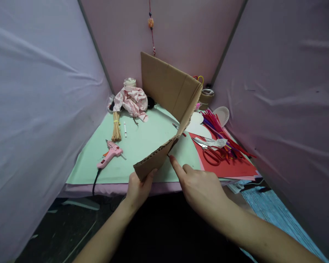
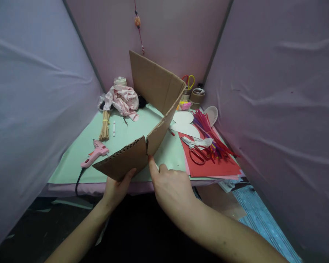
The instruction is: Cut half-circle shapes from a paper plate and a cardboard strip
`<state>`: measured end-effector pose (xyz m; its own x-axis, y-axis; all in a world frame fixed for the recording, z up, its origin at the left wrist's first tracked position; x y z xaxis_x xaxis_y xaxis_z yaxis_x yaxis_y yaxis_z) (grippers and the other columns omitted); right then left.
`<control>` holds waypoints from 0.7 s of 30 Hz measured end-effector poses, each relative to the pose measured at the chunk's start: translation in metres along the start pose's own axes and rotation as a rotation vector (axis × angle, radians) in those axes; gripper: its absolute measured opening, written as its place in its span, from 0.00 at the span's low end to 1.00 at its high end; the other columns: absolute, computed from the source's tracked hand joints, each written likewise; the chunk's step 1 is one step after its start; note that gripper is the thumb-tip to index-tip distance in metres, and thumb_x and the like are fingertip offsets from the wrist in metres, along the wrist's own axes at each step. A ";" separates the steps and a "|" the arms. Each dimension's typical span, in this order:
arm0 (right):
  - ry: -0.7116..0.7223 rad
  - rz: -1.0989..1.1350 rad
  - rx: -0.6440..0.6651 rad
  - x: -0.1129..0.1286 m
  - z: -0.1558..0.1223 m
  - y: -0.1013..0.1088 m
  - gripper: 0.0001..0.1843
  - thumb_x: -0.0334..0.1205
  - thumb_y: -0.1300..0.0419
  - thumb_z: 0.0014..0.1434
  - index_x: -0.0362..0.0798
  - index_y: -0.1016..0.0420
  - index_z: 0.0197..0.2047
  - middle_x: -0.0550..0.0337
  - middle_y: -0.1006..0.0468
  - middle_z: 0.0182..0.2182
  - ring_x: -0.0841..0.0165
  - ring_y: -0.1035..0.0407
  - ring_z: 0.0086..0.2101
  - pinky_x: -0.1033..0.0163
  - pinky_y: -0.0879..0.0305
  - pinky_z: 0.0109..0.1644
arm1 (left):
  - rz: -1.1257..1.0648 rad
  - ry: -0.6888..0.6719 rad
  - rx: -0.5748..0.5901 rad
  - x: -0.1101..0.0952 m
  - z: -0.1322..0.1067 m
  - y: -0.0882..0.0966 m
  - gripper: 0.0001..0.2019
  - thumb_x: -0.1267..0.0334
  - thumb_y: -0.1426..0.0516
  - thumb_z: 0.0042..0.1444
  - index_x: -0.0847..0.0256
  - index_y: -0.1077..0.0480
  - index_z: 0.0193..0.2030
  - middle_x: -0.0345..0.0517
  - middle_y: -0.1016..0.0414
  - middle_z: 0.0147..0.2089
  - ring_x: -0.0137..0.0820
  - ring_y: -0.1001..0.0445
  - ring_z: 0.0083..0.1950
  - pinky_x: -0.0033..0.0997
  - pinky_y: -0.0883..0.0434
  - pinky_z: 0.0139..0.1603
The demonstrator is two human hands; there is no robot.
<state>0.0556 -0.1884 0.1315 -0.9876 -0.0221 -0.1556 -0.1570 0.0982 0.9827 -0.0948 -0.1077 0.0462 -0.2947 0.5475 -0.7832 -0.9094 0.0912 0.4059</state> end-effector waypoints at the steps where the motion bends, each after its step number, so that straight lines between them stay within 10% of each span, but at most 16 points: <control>1: 0.004 0.000 0.015 0.000 0.001 0.000 0.39 0.25 0.51 0.58 0.46 0.57 0.71 0.51 0.23 0.33 0.63 0.24 0.26 0.64 0.35 0.23 | 0.002 0.000 -0.002 0.000 0.000 0.000 0.13 0.60 0.43 0.58 0.62 0.25 0.47 0.48 0.20 0.47 0.39 0.23 0.49 0.36 0.26 0.51; 21: 0.029 0.024 -0.025 0.004 0.005 -0.019 0.36 0.26 0.53 0.61 0.44 0.58 0.71 0.51 0.24 0.34 0.62 0.24 0.27 0.63 0.33 0.25 | -0.051 0.064 -0.007 -0.002 0.002 0.001 0.10 0.59 0.42 0.57 0.62 0.24 0.41 0.47 0.19 0.43 0.37 0.22 0.45 0.34 0.26 0.48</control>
<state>0.0547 -0.1850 0.1115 -0.9904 -0.0489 -0.1293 -0.1327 0.0743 0.9884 -0.0941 -0.1071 0.0490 -0.2662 0.4879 -0.8313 -0.9257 0.1110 0.3616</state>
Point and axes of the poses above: each hand's wrist, its own z-axis towards the middle knuckle, its own y-axis out of the back of the hand, x = y × z, the point moved 5 cm from there along z, towards the middle knuckle
